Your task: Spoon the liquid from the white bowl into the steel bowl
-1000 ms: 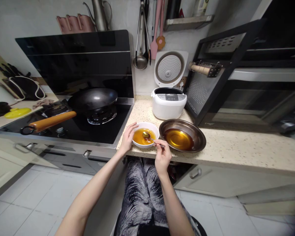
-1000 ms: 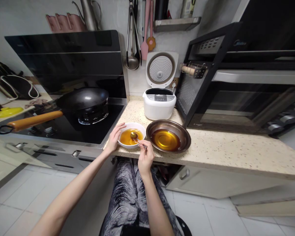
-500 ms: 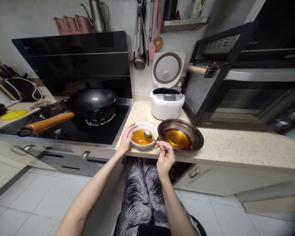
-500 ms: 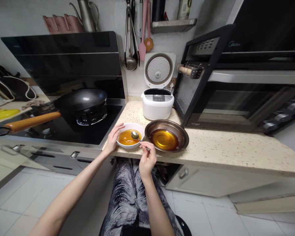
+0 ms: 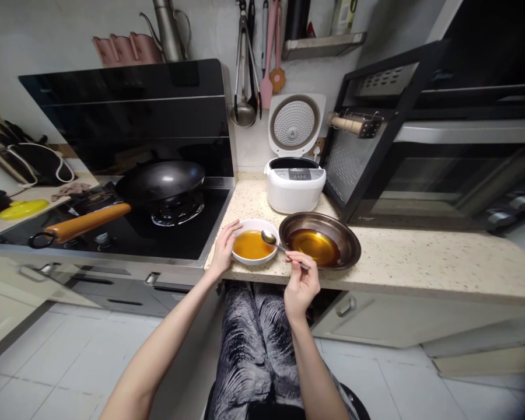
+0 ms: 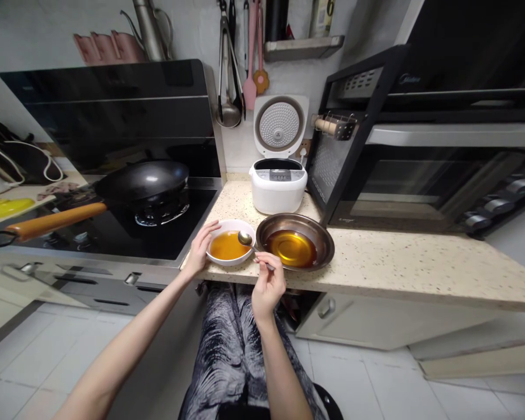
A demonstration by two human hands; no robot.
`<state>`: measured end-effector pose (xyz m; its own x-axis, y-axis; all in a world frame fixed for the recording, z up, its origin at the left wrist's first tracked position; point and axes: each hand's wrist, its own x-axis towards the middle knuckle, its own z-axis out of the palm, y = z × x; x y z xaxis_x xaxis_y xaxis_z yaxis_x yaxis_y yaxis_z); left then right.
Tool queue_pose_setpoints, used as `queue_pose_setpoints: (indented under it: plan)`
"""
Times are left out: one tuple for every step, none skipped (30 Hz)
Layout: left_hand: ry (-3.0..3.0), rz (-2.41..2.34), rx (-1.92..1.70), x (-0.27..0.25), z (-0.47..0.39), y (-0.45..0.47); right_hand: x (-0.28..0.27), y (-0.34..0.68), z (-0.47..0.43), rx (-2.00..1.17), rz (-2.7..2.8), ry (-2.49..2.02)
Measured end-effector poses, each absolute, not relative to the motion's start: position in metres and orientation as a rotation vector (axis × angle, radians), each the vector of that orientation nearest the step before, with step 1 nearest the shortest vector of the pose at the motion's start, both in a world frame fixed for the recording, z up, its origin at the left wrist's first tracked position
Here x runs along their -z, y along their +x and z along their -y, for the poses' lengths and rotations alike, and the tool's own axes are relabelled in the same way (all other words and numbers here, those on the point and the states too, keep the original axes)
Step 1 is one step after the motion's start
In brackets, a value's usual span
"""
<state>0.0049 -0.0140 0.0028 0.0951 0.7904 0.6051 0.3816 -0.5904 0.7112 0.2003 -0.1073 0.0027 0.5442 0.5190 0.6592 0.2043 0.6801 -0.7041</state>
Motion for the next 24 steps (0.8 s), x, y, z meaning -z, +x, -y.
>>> queue_pose_setpoints:
  plan:
    - [2.004, -1.153, -1.496, -0.003, 0.014, 0.005, -0.004, 0.201, 0.108, -0.207, 0.999, -0.836]
    - [2.001, -1.153, -1.496, -0.003, 0.014, 0.005, -0.004, 0.203, 0.108, -0.199, 0.991, -0.837]
    - [1.999, -1.152, -1.496, -0.003, 0.014, 0.005, -0.005, 0.204, 0.108, -0.191, 0.983, -0.838]
    - [1.998, -1.150, -1.497, -0.003, 0.014, 0.005, -0.006, 0.206, 0.108, -0.182, 0.973, -0.838]
    - [1.997, -1.147, -1.499, -0.003, 0.014, 0.005, -0.006, 0.207, 0.108, -0.172, 0.963, -0.836]
    - [1.998, -1.145, -1.501, -0.003, 0.014, 0.005, -0.006, 0.209, 0.108, -0.162, 0.952, -0.834]
    - [1.998, -1.143, -1.503, -0.003, 0.014, 0.005, -0.007, 0.211, 0.107, -0.151, 0.942, -0.829]
    - [1.999, -1.142, -1.505, -0.003, 0.014, 0.005, -0.007, 0.214, 0.107, -0.139, 0.933, -0.825]
    - [1.998, -1.143, -1.507, -0.003, 0.014, 0.005, -0.007, 0.216, 0.106, -0.124, 0.924, -0.824]
    - [1.997, -1.145, -1.508, -0.003, 0.014, 0.005, -0.006, 0.219, 0.106, -0.108, 0.917, -0.826]
    - [1.997, -1.147, -1.508, -0.003, 0.014, 0.005, -0.006, 0.221, 0.105, -0.092, 0.911, -0.832]
    - [1.997, -1.148, -1.507, -0.003, 0.014, 0.005, -0.005, 0.224, 0.104, -0.077, 0.908, -0.840]
    - [1.998, -1.149, -1.506, -0.003, 0.014, 0.005, -0.004, 0.226, 0.103, -0.062, 0.909, -0.850]
    - [1.998, -1.149, -1.506, -0.003, 0.014, 0.005, -0.003, 0.228, 0.103, -0.048, 0.914, -0.861]
    - [1.999, -1.149, -1.506, -0.003, 0.014, 0.005, -0.002, 0.230, 0.102, -0.036, 0.922, -0.870]
    - [1.999, -1.147, -1.507, -0.003, 0.014, 0.005, -0.001, 0.231, 0.102, -0.022, 0.934, -0.880]
    - [2.000, -1.146, -1.507, -0.003, 0.014, 0.005, 0.000, 0.232, 0.101, -0.005, 0.947, -0.890]
    - [2.000, -1.146, -1.506, -0.002, 0.014, 0.005, 0.001, 0.233, 0.101, 0.013, 0.963, -0.902]
    - [2.000, -1.146, -1.506, -0.002, 0.014, 0.005, 0.002, 0.234, 0.101, 0.032, 0.980, -0.912]
    - [2.000, -1.146, -1.507, -0.002, 0.014, 0.005, 0.002, 0.235, 0.100, 0.053, 0.999, -0.922]
    - [1.999, -1.146, -1.510, -0.002, 0.014, 0.005, 0.003, 0.235, 0.100, 0.074, 1.020, -0.929]
    - [1.996, -1.145, -1.514, -0.002, 0.013, 0.005, 0.003, 0.235, 0.100, 0.096, 1.043, -0.934]
    - [1.993, -1.144, -1.519, -0.002, 0.013, 0.005, 0.003, 0.236, 0.100, 0.117, 1.067, -0.934]
    - [1.991, -1.143, -1.523, -0.001, 0.013, 0.005, 0.003, 0.236, 0.100, 0.138, 1.092, -0.933]
